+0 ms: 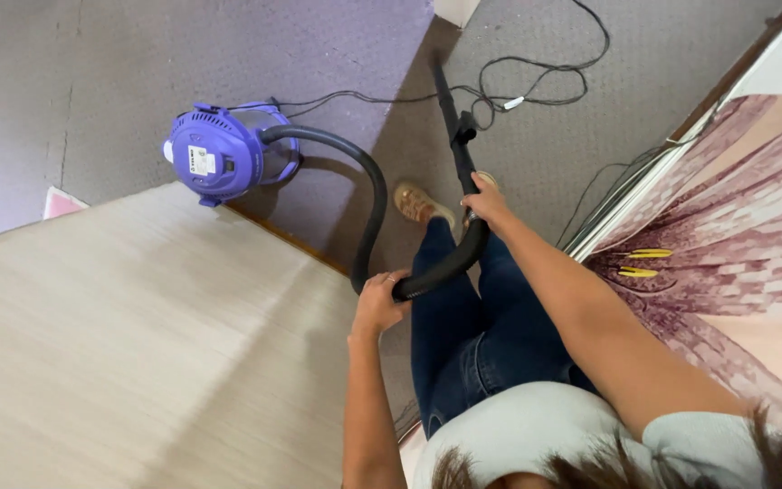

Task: The person uses a purple canister vacuum with a long wand to clean a carpeted floor. They move the vacuum wand back and forth across the floor, focusing on areas near a wooden cabinet and a pink doormat.

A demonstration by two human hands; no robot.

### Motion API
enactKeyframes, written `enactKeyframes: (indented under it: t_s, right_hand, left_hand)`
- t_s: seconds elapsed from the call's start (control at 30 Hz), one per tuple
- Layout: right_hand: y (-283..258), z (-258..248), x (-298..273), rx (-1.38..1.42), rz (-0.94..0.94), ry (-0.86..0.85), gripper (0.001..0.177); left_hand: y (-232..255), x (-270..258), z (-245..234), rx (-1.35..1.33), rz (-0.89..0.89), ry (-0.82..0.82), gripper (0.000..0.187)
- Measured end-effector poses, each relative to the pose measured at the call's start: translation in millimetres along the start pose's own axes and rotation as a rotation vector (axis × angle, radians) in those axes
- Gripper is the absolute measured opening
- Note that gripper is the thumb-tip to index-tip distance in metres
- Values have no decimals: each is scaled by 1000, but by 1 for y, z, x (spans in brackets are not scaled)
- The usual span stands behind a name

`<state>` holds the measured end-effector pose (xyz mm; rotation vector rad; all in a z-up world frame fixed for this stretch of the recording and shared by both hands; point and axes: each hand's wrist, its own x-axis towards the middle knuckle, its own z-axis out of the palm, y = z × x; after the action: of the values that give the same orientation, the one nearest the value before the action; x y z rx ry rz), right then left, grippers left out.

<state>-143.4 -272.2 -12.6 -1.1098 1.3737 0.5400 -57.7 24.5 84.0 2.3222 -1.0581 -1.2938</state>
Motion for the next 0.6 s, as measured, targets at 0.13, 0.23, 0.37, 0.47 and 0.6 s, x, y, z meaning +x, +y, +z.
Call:
enactKeyframes:
  t_s: [0.13, 0.23, 0.37, 0.47, 0.6]
  right_hand:
    - [-35, 21, -8, -96, -37, -59, 79]
    - [-60, 37, -1, 25, -36, -93, 77]
    - [-124, 50, 11, -214, -125, -56, 80]
    - [-164, 59, 81, -470, -251, 11, 83]
    - [-198, 64, 156, -708, -311, 45, 89]
  left_hand:
    - [-22, 0, 0, 35, -11, 160, 58]
    - [-44, 12, -2, -2, 1, 216, 52]
    - [-52, 35, -14, -118, -18, 46, 58]
    - [-50, 67, -47, -199, -151, -132, 67]
    - [-75, 77, -71, -187, -340, -331, 85]
